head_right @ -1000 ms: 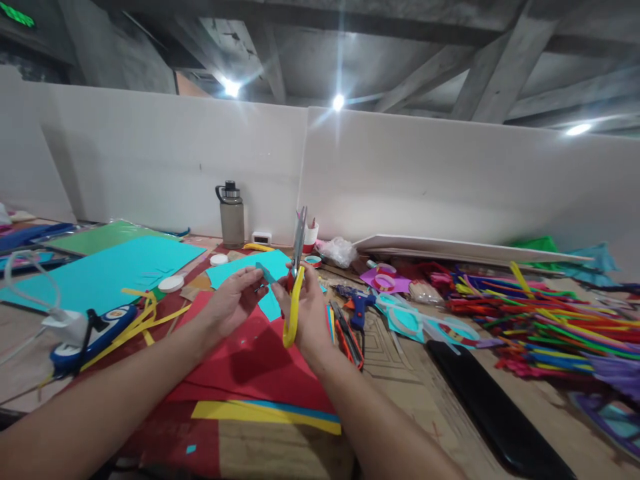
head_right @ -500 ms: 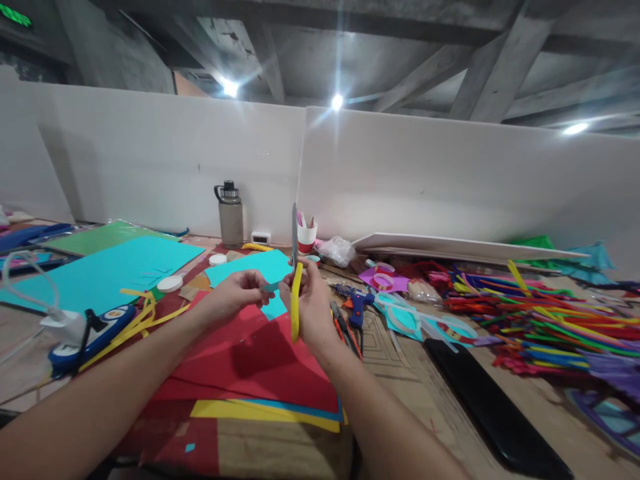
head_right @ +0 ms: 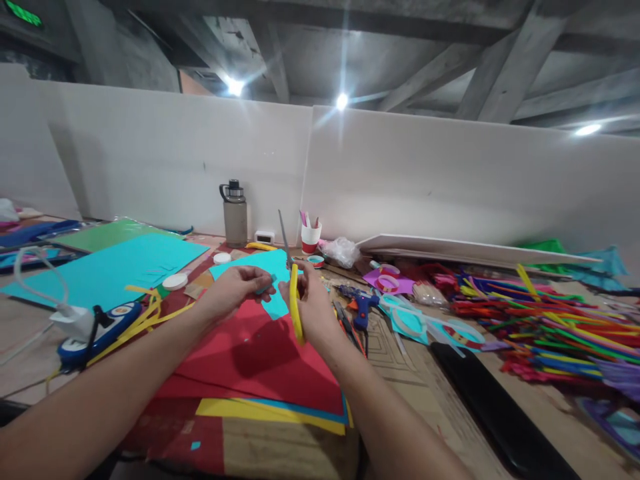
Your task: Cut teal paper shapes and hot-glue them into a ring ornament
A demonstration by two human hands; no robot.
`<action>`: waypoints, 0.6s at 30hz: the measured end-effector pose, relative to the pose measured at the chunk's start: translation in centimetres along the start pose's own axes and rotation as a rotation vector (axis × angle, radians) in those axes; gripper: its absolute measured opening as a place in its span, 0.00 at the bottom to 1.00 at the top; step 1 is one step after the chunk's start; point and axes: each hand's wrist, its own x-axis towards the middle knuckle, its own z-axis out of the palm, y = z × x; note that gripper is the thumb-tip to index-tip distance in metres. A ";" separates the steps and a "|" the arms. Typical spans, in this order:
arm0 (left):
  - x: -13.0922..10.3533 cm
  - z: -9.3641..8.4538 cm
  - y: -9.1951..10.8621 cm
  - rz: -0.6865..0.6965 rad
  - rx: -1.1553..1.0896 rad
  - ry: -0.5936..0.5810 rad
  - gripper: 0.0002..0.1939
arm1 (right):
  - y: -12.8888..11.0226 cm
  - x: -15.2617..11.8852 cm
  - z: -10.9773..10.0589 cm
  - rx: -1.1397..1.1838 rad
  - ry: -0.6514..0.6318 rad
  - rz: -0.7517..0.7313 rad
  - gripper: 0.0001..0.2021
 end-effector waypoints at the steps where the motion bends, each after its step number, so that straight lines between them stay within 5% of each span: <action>1: 0.2 -0.3 0.1 -0.006 -0.032 0.031 0.16 | 0.0 0.0 -0.2 -0.074 -0.012 0.014 0.19; 8: 1.2 -2.8 0.4 -0.029 -0.101 0.126 0.16 | -0.7 -0.4 -0.6 -0.400 -0.258 0.056 0.13; 18: 1.0 -2.7 0.8 -0.024 -0.012 0.081 0.13 | -1.3 -0.6 -0.5 -0.377 -0.311 0.114 0.17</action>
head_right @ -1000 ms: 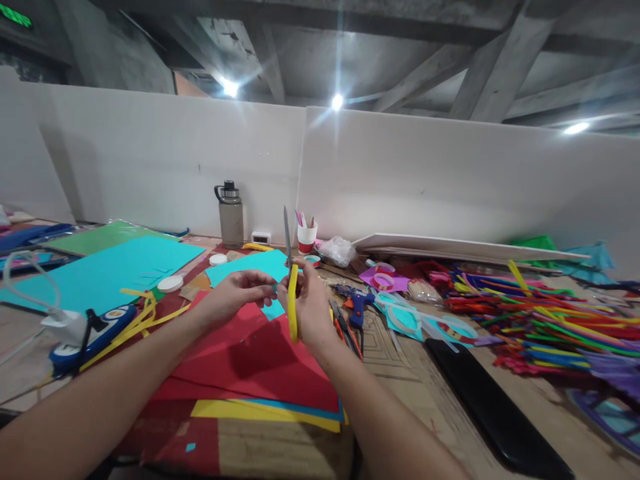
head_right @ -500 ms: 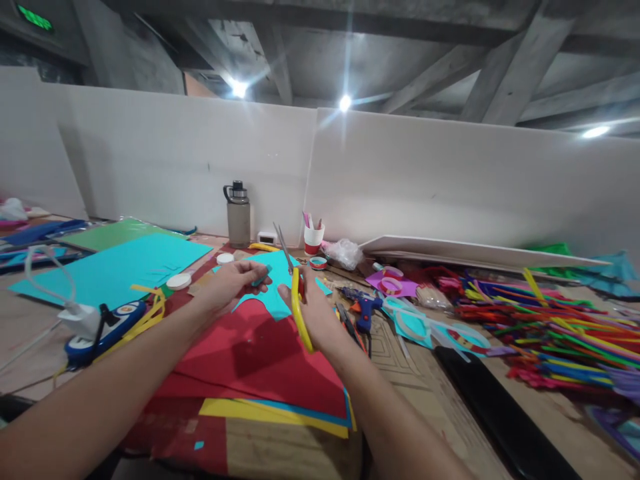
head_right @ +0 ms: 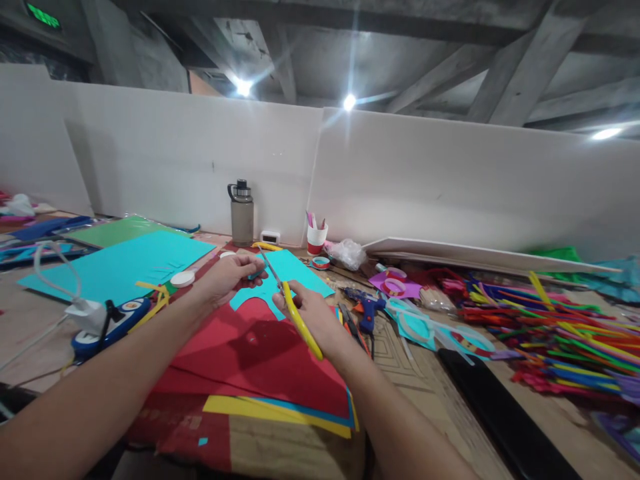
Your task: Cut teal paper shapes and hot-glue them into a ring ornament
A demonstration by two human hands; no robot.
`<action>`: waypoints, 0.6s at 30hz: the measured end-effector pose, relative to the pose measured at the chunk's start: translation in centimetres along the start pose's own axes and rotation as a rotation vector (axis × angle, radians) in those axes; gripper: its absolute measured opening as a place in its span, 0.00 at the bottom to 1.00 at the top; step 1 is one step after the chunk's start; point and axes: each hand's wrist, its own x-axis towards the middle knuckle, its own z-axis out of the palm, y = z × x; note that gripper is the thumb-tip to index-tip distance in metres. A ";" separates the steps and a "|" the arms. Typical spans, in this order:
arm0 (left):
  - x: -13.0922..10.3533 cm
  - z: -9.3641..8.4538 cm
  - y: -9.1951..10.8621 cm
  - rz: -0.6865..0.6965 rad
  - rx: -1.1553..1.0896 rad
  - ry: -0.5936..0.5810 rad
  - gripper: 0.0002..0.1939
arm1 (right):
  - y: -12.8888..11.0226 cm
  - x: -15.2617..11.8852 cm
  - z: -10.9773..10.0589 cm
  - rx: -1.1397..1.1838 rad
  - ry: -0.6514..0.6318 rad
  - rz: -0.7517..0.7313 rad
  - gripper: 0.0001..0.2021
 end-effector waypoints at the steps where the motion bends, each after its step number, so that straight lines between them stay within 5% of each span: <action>1: 0.0 0.0 0.0 0.000 -0.002 -0.001 0.13 | 0.0 0.0 0.0 0.008 -0.001 0.006 0.17; 18: 0.1 -0.3 0.1 -0.006 0.014 -0.013 0.13 | -0.8 -0.4 0.1 0.150 -0.015 0.102 0.20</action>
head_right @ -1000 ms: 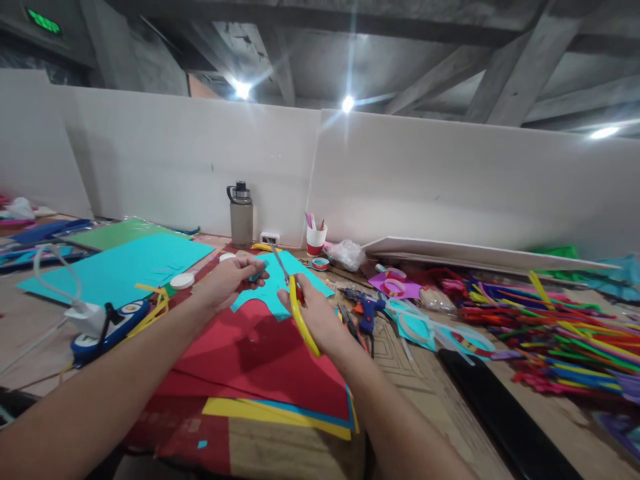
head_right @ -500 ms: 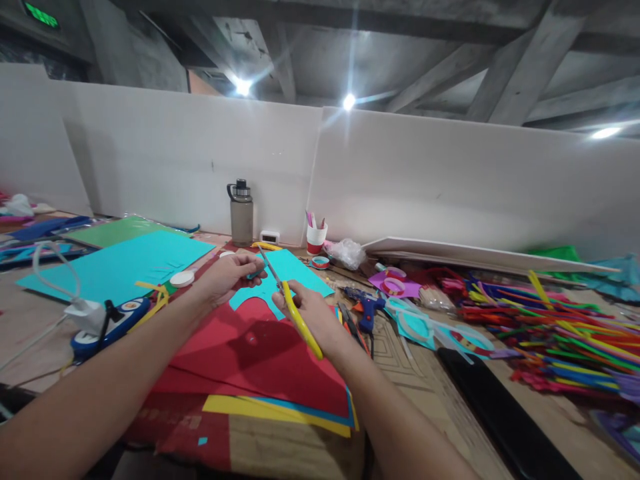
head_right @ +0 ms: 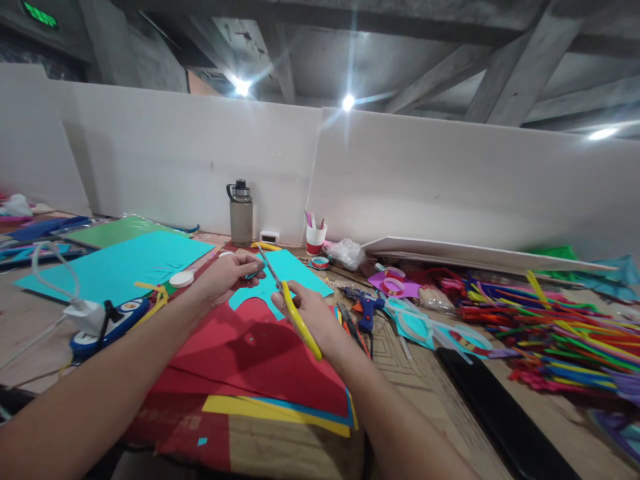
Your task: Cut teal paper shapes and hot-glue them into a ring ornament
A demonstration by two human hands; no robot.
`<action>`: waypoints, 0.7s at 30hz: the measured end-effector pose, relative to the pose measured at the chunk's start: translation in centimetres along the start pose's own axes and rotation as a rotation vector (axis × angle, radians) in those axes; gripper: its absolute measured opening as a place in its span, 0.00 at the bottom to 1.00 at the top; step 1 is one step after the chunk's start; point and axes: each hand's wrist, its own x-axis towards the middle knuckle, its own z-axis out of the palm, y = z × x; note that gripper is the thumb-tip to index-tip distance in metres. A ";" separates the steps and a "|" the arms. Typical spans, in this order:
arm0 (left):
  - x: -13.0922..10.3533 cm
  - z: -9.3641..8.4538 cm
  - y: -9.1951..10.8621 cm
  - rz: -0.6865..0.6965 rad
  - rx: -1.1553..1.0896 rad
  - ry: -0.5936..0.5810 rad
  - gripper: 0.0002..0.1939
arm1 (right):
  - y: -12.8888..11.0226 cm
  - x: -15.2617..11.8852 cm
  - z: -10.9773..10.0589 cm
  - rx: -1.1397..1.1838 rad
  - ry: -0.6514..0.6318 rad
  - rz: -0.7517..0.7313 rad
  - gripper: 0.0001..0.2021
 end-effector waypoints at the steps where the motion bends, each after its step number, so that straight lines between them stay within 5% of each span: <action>1: 0.0 0.0 0.0 0.003 -0.001 -0.005 0.13 | 0.0 0.0 0.0 -0.005 0.000 0.004 0.20; 10: -0.1 -0.4 0.3 0.011 -0.042 -0.021 0.15 | 0.3 0.1 0.4 -0.082 -0.011 0.136 0.22; 17: 0.3 -0.7 0.3 0.148 -0.061 0.183 0.16 | 2.1 0.0 1.1 -0.598 -0.100 0.033 0.19; 21: -0.1 -0.1 0.5 0.193 0.022 0.156 0.15 | 2.2 -1.1 1.7 -0.746 -0.160 -0.008 0.17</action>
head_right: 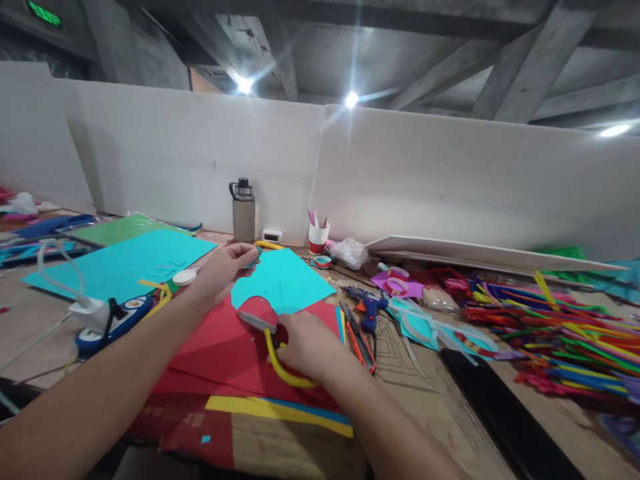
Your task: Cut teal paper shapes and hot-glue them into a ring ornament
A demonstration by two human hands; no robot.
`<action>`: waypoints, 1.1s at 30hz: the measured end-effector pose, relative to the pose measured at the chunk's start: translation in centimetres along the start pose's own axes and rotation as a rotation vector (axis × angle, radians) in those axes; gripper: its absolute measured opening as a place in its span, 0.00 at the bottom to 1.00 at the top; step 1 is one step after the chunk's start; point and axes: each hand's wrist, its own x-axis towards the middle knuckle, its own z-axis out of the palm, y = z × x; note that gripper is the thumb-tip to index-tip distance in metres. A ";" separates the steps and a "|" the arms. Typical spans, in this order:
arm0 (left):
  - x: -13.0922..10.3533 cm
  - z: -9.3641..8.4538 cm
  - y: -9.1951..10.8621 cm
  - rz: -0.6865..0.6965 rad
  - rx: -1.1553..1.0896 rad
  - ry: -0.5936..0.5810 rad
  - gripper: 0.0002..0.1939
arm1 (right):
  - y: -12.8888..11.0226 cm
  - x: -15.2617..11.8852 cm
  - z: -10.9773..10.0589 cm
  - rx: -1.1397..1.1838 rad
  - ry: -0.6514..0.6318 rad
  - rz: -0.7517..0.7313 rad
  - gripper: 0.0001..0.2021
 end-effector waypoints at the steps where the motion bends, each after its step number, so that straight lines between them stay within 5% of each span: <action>1: -0.2 0.2 0.1 0.009 0.042 -0.036 0.15 | -0.2 -0.3 -0.1 -0.015 -0.011 -0.018 0.17; 5: -0.9 0.9 0.2 0.010 0.201 -0.154 0.14 | -0.9 -1.1 -1.8 0.014 0.000 -0.044 0.17; 11: -1.3 1.5 -0.3 0.030 0.318 -0.287 0.08 | 0.1 1.4 -3.5 0.338 0.471 0.053 0.17; 17: -1.6 1.8 -0.6 0.000 0.237 -0.315 0.12 | 0.1 3.2 -2.8 0.674 0.274 0.004 0.11; 21: -1.7 1.8 -0.5 -0.017 0.090 -0.249 0.13 | 0.2 4.1 -3.1 0.867 0.325 0.057 0.15; 25: -1.7 2.1 -1.9 -0.166 -0.299 0.104 0.17 | 0.0 6.7 -4.3 0.946 0.450 0.055 0.17; 27: -1.7 2.7 -3.3 -0.270 -0.300 0.212 0.15 | -1.4 8.7 -5.2 0.892 0.440 -0.015 0.14; 30: -2.6 4.0 -5.4 -0.341 -0.006 0.096 0.12 | -5.2 12.4 -5.6 0.810 0.269 -0.120 0.11; 33: -4.6 5.3 -6.3 -0.243 0.205 -0.162 0.11 | -10.1 16.6 -4.3 0.708 0.189 -0.129 0.10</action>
